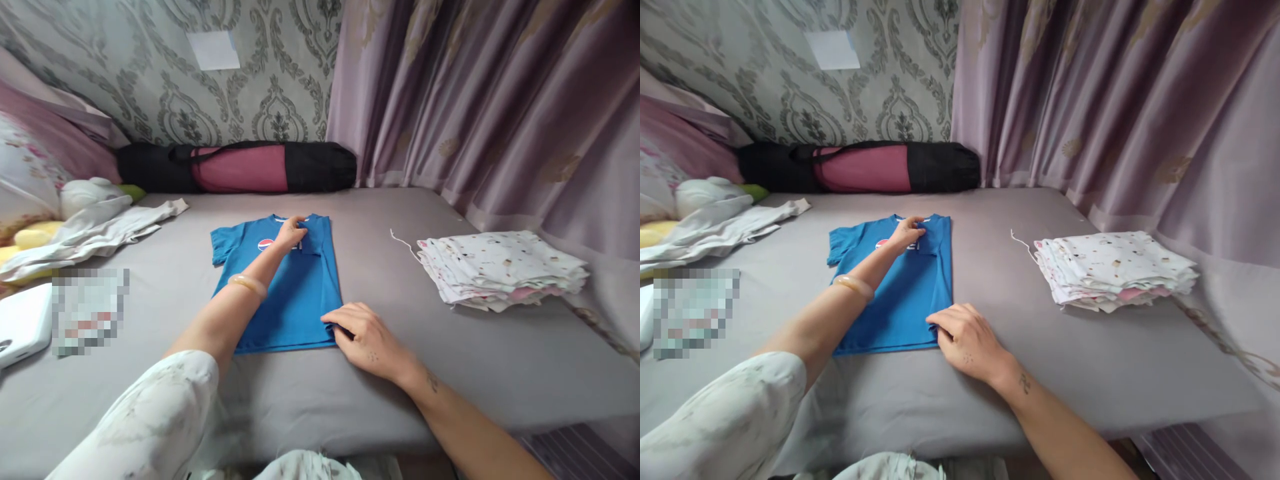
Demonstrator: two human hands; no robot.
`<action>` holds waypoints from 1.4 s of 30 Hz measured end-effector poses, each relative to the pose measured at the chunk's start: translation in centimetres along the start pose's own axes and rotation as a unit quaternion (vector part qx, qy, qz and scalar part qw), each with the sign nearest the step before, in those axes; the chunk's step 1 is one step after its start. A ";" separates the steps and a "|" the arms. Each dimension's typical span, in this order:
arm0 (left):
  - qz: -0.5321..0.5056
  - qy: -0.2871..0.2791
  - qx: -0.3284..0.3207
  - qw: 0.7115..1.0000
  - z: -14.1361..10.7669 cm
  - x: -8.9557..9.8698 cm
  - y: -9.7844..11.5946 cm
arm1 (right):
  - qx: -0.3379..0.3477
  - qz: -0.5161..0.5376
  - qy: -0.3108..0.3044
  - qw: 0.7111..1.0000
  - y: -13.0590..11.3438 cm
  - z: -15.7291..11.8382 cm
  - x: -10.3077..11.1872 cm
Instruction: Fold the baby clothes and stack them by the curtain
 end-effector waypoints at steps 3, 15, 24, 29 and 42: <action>0.091 0.043 -0.044 0.994 -1.0 1.5 1.1 | 0.019 0.025 -0.021 0.999 -0.1 0.0 0.0; 0.211 -0.333 -0.378 0.838 -19.1 0.5 2.8 | -0.087 0.154 -0.012 0.984 0.6 0.2 0.8; 0.262 -0.265 -0.447 0.813 -20.2 0.0 2.1 | -0.149 0.147 -0.029 0.977 3.2 2.8 2.4; 0.288 -0.228 -0.448 0.815 -20.5 -0.1 1.6 | -0.105 -0.076 -0.078 0.988 6.9 5.7 1.0; 0.221 -0.202 -0.399 0.867 -21.4 -0.2 2.0 | -0.147 -0.208 -0.122 0.959 11.3 11.5 -0.7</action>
Point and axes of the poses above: each hand's wrist, its own z-axis towards the middle knuckle, its own x-axis out of the back of the hand, y = z × x, the point moved 5 cm from there along z, towards the middle knuckle, and after that the axes turned 8 degrees about x, right-handed, at the moved point
